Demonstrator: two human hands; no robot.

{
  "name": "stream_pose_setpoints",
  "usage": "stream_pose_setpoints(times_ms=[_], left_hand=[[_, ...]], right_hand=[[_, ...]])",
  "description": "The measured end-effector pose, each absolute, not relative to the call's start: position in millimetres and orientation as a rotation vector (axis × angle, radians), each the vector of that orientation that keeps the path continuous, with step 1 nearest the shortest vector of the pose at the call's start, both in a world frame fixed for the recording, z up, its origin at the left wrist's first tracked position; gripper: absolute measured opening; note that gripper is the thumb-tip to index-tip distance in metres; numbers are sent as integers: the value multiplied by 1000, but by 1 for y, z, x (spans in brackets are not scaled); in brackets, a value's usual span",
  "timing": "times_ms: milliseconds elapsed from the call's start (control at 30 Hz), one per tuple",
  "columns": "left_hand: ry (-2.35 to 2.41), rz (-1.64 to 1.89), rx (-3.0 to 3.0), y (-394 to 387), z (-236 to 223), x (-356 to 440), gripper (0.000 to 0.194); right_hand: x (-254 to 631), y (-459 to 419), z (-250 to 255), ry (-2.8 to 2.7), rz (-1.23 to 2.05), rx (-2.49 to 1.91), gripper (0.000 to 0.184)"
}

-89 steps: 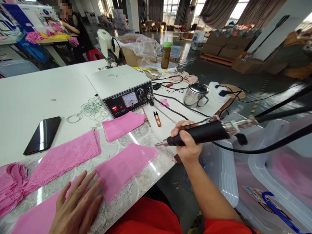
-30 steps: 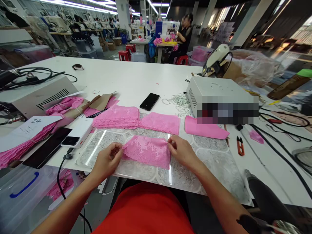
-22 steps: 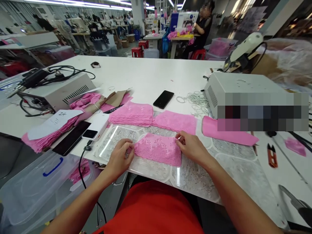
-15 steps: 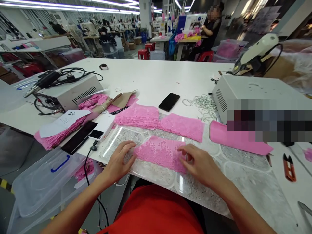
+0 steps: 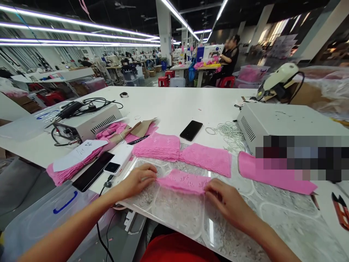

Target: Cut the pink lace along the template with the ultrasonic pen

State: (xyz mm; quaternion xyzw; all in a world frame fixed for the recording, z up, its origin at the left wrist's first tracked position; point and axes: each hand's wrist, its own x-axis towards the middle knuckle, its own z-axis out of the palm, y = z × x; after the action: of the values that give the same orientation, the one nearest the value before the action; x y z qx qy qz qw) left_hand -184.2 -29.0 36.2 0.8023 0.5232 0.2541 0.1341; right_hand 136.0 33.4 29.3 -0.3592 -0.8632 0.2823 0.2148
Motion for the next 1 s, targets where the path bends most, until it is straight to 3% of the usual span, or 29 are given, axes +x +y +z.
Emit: stream_pose_setpoints(times_ms=[100,333,567,733,867,1000], left_hand=[[1594,790,2289,11,59,-202,20],[1880,982,2281,80,105,-274,30],[1869,801,2451,50,74,-308,47],[1759,777,2568,53,58,-261,37],[1478,571,2698,81,50,-187,17],[1340,364,2749,110,40,-137,13]], right_hand=[[117,69,57,-2331,796,-1088,30],[30,158,103,-2218,566,-920,14],[-13,166,63,-2327,684,-812,11],[42,156,36,-2236,761,-1007,19],[92,150,30,-2242,841,-1112,16],[115,146,17,-2226,889,-1193,20]])
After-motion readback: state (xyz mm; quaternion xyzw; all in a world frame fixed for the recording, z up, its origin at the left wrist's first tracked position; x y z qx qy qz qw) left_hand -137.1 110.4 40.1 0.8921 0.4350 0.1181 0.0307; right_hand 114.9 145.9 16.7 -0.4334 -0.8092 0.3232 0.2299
